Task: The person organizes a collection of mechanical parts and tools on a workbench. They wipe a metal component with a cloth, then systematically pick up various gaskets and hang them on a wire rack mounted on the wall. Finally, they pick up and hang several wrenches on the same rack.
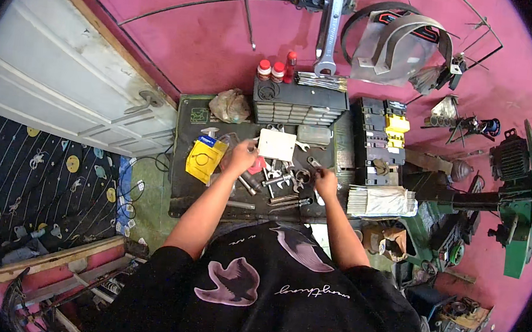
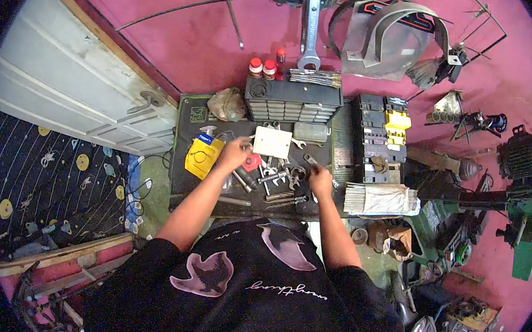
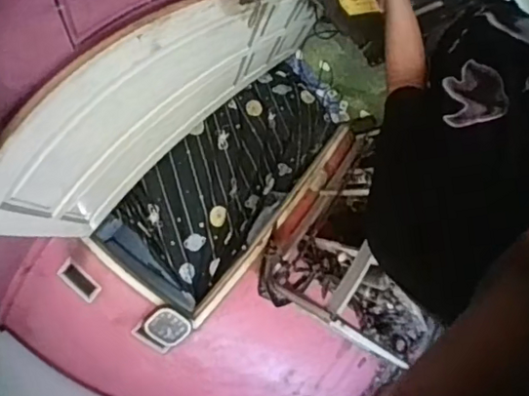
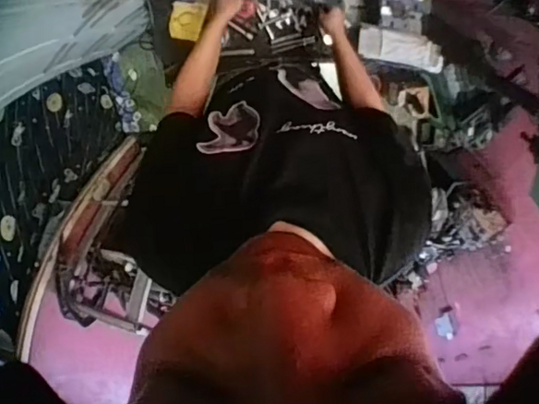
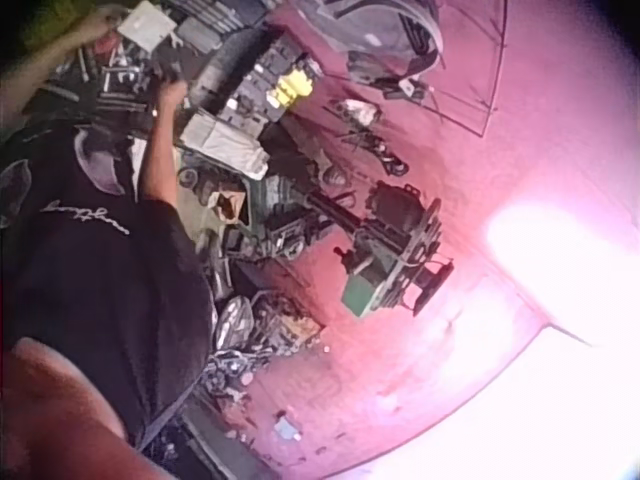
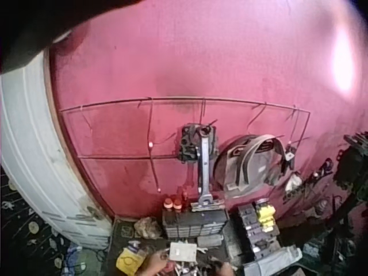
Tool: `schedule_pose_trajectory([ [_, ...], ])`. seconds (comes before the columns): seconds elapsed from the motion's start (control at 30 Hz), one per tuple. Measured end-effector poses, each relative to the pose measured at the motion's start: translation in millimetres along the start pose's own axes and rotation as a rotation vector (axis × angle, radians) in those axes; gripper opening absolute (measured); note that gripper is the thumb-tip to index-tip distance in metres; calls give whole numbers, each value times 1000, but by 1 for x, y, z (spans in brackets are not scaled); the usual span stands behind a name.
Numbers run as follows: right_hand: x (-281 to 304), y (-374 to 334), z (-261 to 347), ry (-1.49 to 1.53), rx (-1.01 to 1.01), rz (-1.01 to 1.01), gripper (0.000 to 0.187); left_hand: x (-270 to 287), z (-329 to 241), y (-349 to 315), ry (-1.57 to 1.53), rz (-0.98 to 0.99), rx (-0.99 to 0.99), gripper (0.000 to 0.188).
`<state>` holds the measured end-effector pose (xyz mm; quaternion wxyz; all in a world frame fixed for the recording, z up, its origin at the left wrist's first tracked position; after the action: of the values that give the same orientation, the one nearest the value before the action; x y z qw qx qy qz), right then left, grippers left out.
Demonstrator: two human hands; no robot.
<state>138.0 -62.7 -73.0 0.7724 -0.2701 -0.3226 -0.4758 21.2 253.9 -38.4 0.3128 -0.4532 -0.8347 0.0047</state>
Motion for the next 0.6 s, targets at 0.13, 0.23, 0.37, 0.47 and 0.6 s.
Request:
schedule_pose_trajectory([
  [0.13, -8, -26, 12, -73, 137, 52, 24, -49, 31, 1, -25, 81, 80, 31],
  [0.23, 0, -43, 43, -229, 235, 70, 34, -63, 27, 8, 202, -47, -42, 28],
  [0.37, -11, -54, 44, -258, 248, 109, 32, -56, 34, 20, -3, -191, -23, 21],
  [0.47, -26, -67, 32, -232, 373, 96, 30, -17, 35, 2, -69, -496, -97, 27],
  [0.6, -29, -72, 37, -268, 383, 26, 37, 21, 56, -29, -152, -396, 93, 33],
])
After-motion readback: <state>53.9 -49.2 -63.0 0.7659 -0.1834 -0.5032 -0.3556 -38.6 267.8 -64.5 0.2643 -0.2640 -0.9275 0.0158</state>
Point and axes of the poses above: each hand's wrist, its own y-axis towards the middle knuckle, its own x-axis out of the back of the hand, z = x × y, the point moved 5 cm from there along y, towards the middle knuckle, and after that the axes turned 11 degrees about x, right-handed, at the moved point
